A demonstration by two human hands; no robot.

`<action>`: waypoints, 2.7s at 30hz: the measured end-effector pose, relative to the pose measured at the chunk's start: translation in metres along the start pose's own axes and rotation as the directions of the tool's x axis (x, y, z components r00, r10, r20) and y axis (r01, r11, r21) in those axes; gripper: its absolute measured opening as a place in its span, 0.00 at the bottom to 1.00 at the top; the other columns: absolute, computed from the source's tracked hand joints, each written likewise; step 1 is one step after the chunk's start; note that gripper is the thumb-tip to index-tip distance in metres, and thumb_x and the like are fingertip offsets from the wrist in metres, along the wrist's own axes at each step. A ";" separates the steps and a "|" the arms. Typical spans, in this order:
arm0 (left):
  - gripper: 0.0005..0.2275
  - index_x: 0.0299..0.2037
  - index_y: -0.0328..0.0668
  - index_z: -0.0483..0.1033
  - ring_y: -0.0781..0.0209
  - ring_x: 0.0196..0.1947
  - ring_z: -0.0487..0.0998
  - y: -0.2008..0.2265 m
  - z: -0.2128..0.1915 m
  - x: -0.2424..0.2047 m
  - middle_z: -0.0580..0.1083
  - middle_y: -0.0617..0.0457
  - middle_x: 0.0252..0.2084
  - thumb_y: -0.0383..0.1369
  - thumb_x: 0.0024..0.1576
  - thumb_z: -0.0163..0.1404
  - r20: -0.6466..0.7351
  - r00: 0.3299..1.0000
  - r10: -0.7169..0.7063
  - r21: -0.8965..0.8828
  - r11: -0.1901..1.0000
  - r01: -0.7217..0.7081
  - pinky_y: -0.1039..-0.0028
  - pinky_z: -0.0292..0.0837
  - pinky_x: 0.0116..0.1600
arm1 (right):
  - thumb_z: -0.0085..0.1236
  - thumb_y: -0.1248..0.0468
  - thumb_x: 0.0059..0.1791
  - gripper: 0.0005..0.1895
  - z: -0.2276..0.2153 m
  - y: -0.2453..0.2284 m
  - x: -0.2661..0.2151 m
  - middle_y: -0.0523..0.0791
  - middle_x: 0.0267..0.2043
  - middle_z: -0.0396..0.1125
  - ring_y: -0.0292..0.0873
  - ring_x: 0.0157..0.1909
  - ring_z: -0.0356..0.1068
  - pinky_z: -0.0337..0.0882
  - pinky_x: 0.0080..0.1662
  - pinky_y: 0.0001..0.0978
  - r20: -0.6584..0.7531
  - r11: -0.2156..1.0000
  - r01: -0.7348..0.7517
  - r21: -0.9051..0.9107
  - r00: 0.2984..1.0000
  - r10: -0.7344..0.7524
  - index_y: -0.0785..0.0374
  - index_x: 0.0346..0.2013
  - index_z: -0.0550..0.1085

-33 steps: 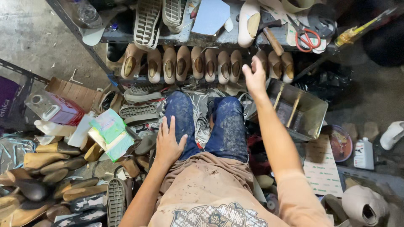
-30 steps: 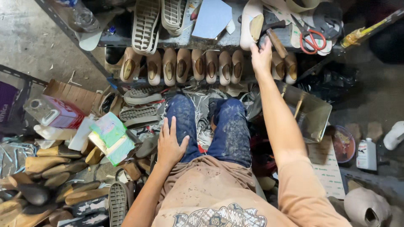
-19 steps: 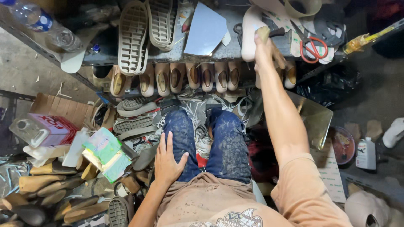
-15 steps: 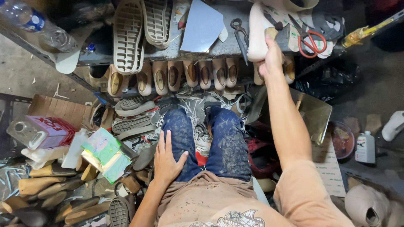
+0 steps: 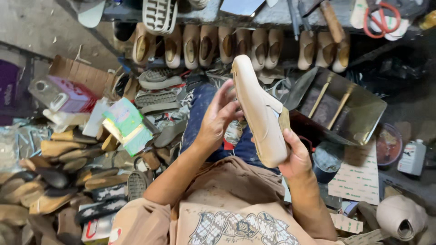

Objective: The person cleans and scrapes the bottom of a shoe using a small wooden tool and a knife, then handles several other shoe components in a cluttered workshop environment.

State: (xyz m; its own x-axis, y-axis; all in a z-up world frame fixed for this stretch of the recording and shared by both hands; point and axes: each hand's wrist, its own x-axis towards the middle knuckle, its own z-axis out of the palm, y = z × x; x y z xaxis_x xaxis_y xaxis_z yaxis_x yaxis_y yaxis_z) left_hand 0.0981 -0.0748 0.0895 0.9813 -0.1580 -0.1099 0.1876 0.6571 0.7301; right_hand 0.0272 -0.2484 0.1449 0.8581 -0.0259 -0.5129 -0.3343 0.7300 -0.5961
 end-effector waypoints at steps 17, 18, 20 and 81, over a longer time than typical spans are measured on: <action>0.27 0.77 0.41 0.52 0.58 0.61 0.72 -0.006 -0.033 -0.059 0.64 0.46 0.71 0.34 0.67 0.41 -0.016 0.998 0.057 -0.175 0.983 -0.059 0.60 0.72 0.61 | 0.53 0.61 0.50 0.21 -0.050 0.055 0.032 0.59 0.39 0.74 0.56 0.36 0.79 0.80 0.40 0.45 0.315 0.981 -0.100 -0.164 0.937 0.148 0.67 0.56 0.70; 0.27 0.77 0.40 0.53 0.57 0.62 0.71 0.003 -0.025 -0.058 0.65 0.44 0.70 0.38 0.68 0.41 -0.004 0.999 0.051 -0.225 0.973 -0.051 0.59 0.71 0.61 | 0.53 0.62 0.50 0.24 -0.055 0.055 0.035 0.64 0.46 0.73 0.60 0.40 0.79 0.79 0.44 0.48 0.341 0.983 -0.097 -0.156 0.929 0.146 0.69 0.60 0.69; 0.27 0.75 0.38 0.54 0.56 0.59 0.73 -0.008 -0.037 -0.059 0.68 0.44 0.66 0.34 0.66 0.45 -0.020 0.997 0.071 -0.189 0.979 -0.073 0.61 0.74 0.59 | 0.53 0.56 0.50 0.25 -0.028 0.050 0.022 0.62 0.48 0.74 0.59 0.44 0.78 0.78 0.47 0.49 0.300 0.960 -0.260 -0.102 0.912 0.279 0.68 0.58 0.72; 0.40 0.68 0.44 0.65 0.52 0.53 0.77 -0.154 -0.373 -0.070 0.77 0.46 0.56 0.34 0.40 0.66 -0.890 -0.185 -0.417 -0.444 0.885 0.139 0.69 0.73 0.54 | 0.66 0.49 0.38 0.42 -0.003 -0.018 0.094 0.53 0.60 0.70 0.58 0.61 0.68 0.64 0.58 0.48 0.183 -0.625 0.214 -0.750 0.976 0.115 0.58 0.65 0.70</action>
State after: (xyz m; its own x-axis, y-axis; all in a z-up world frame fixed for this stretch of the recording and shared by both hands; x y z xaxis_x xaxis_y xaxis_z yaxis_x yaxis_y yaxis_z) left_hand 0.0165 0.1095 -0.2667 -0.2213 0.4113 -0.8842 0.3218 0.8867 0.3319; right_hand 0.1126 -0.2661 0.1058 0.8710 0.1836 -0.4556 0.1005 -0.9745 -0.2006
